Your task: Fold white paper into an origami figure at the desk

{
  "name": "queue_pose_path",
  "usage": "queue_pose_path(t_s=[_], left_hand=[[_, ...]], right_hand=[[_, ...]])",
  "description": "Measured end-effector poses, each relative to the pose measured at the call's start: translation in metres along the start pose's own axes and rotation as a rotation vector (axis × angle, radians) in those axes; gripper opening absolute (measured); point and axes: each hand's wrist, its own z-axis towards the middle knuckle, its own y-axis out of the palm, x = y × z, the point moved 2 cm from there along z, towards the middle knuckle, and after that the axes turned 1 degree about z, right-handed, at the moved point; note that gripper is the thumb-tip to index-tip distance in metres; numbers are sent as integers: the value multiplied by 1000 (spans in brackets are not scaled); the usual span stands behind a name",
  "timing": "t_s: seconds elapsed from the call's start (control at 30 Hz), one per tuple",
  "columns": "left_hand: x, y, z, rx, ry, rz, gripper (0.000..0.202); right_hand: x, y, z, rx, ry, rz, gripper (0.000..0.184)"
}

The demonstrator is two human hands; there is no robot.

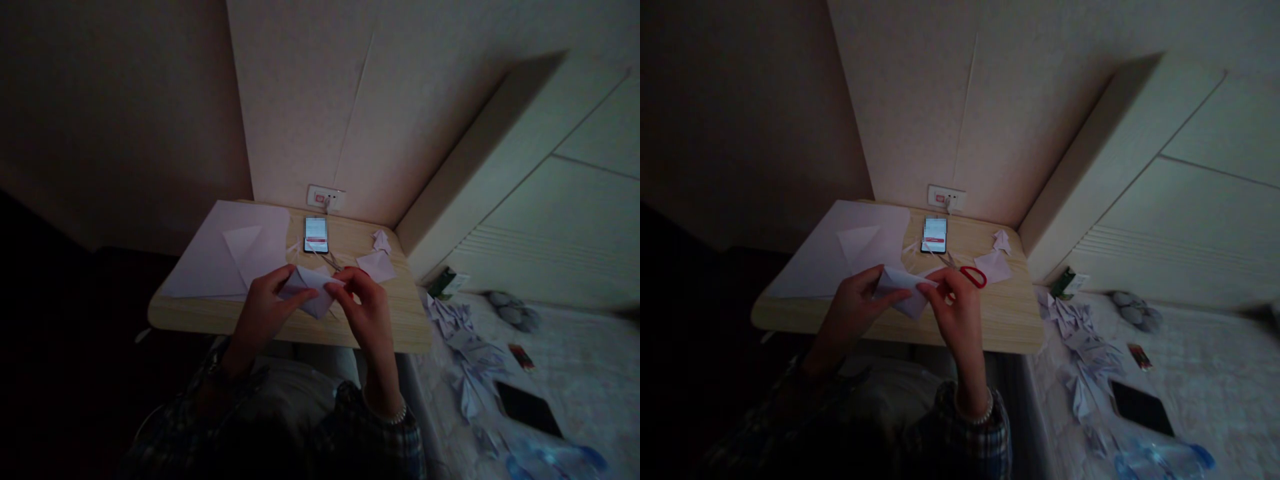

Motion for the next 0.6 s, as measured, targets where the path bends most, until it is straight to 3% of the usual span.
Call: queue_pose_path(t_s=[0.1,0.23,0.33,0.4,0.6], left_hand=[[1,-3,-1,59,69,55,16],[-2,-5,4,56,102,-94,22],[-7,-7,9,115,31,-254,46],[-11,-8,10,122,-54,-362,48],[-4,-3,1,-132,-269,-705,39]], right_hand=[[-2,-2,-2,-26,-40,3,10],[-2,-2,-6,12,-81,81,14],[0,-1,-6,94,-82,99,13],[2,-1,-6,130,-120,78,9],[-2,-3,-8,150,-478,-168,16]])
